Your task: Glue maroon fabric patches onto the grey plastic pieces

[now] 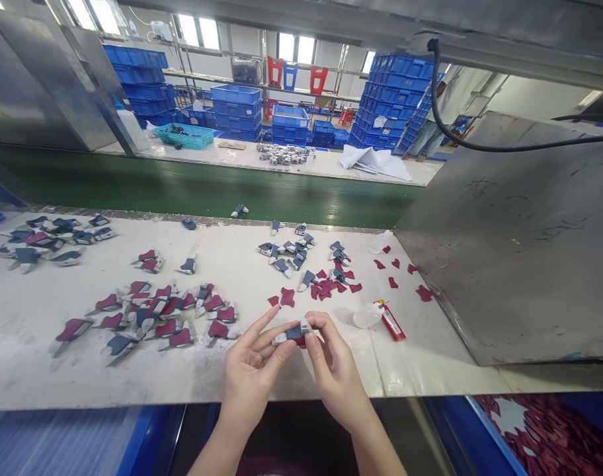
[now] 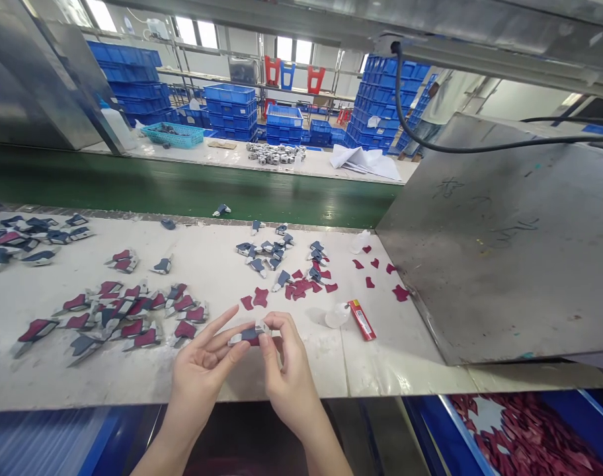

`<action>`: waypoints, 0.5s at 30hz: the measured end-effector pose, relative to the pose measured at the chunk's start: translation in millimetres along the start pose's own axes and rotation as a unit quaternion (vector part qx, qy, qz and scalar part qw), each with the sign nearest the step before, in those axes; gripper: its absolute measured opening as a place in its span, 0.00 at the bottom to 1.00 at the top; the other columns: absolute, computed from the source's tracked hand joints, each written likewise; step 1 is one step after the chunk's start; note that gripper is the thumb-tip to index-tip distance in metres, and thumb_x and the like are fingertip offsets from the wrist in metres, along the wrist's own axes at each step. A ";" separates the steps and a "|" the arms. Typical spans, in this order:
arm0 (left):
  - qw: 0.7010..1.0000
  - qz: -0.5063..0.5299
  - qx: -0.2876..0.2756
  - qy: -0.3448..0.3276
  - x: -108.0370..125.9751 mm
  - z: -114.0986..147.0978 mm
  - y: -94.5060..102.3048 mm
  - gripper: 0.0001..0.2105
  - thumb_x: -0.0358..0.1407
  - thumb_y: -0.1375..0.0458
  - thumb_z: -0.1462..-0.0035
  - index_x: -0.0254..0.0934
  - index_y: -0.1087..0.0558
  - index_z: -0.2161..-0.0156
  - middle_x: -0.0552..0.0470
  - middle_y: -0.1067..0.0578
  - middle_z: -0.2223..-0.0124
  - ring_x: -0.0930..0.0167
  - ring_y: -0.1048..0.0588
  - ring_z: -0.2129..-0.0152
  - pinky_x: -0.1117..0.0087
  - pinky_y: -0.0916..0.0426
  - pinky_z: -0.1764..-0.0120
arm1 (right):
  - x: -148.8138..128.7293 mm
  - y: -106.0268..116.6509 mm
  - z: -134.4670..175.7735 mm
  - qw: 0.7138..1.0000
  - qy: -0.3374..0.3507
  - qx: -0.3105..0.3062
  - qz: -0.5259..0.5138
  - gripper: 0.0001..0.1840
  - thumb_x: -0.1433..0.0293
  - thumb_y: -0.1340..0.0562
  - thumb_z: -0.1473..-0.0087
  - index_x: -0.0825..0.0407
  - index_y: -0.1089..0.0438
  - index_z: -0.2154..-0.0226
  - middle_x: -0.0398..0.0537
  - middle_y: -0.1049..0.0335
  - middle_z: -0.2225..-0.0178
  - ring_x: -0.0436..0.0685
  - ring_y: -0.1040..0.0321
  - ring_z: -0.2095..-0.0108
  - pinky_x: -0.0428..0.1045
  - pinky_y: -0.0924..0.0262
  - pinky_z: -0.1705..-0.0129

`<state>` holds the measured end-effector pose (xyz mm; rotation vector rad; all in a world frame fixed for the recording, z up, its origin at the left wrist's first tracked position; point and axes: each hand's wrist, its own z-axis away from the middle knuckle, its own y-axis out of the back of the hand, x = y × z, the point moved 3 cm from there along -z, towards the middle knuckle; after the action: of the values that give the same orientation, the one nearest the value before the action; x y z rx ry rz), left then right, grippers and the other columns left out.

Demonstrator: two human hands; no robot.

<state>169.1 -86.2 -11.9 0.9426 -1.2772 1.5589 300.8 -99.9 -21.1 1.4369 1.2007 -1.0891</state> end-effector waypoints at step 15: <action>0.999 -0.026 0.014 -0.022 1.5 6.7 -0.4 0.22 0.38 0.32 0.52 0.36 0.24 0.50 0.44 0.17 0.57 0.59 0.19 0.58 0.66 0.22 0.55 | -3.3 -3.0 4.5 0.998 0.017 0.032 -0.046 0.10 0.64 0.45 0.36 0.47 0.33 0.53 0.47 0.35 0.58 0.55 0.34 0.57 0.49 0.37 0.57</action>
<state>169.2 -92.6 -9.2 1.0264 -1.2545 1.5264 297.2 -104.6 -19.0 1.4655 1.2775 -1.1805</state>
